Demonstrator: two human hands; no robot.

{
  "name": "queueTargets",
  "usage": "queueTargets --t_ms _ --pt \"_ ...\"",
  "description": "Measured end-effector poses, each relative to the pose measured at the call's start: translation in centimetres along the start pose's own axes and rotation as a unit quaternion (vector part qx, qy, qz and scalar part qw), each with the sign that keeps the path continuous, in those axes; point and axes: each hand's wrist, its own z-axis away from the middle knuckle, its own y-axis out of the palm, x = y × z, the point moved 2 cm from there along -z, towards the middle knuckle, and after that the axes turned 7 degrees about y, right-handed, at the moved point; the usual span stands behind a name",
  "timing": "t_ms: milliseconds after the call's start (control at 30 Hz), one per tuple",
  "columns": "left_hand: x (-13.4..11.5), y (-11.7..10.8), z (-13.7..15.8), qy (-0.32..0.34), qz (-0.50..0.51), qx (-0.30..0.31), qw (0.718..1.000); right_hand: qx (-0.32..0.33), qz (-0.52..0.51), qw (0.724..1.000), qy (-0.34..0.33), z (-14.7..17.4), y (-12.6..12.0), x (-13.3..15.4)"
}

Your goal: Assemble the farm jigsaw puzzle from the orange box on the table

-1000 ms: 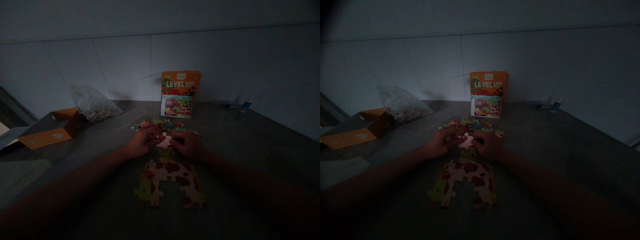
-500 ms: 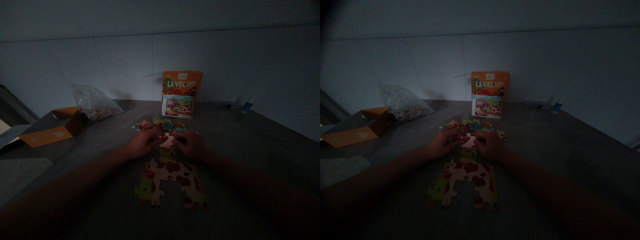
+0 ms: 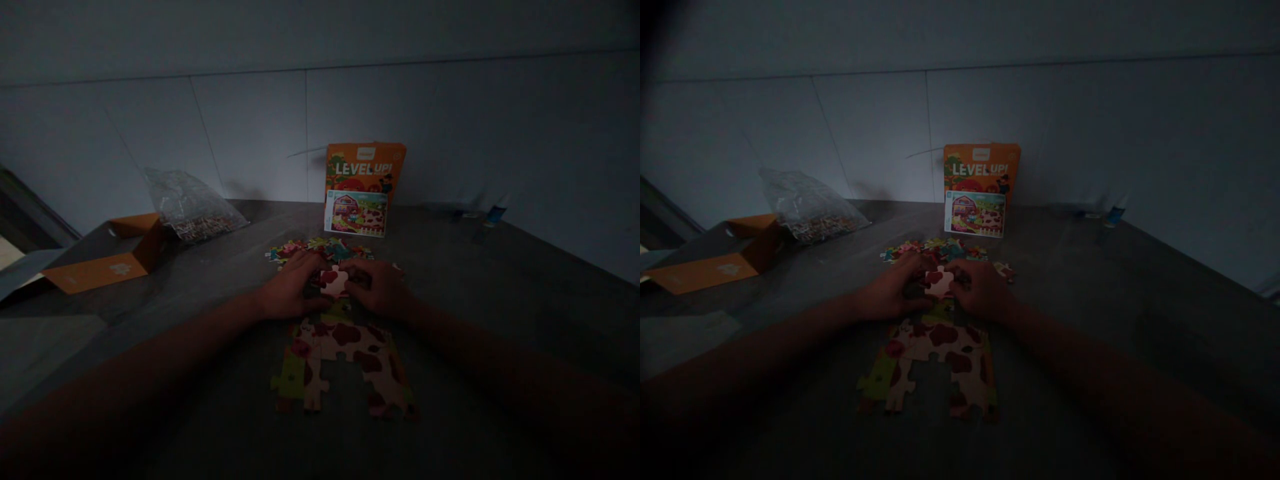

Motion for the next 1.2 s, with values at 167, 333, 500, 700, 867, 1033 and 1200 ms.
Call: queueTargets --t_ms 167,333,500,700,867,1033,1200 --pt "0.2 0.0 0.2 0.018 -0.008 0.005 1.000 -0.018 -0.001 0.999 0.027 0.0 -0.1 0.0" --pt "0.7 -0.9 0.7 0.057 -0.004 -0.102 0.993 -0.071 -0.038 0.994 0.069 0.1 -1.3 1.3" --pt "-0.5 -1.5 0.4 0.155 0.033 -0.088 0.983 0.227 -0.042 0.969 0.092 0.2 -1.6 3.9" --pt "-2.5 -0.5 -0.4 0.195 0.122 0.147 0.962 0.437 0.065 0.891 0.104 1.1 -1.3 5.1" --pt "-3.0 -0.9 -0.5 0.185 0.138 0.192 0.954 0.484 0.066 0.869 0.082 1.0 -1.6 4.5" --pt "-3.1 -1.1 -0.4 0.173 0.133 0.211 0.953 0.518 0.009 0.854 0.052 0.8 -1.6 3.8" --pt "-3.1 -1.0 -0.5 0.174 0.127 0.224 0.951 0.496 0.068 0.863 0.067 1.1 -1.3 4.5"
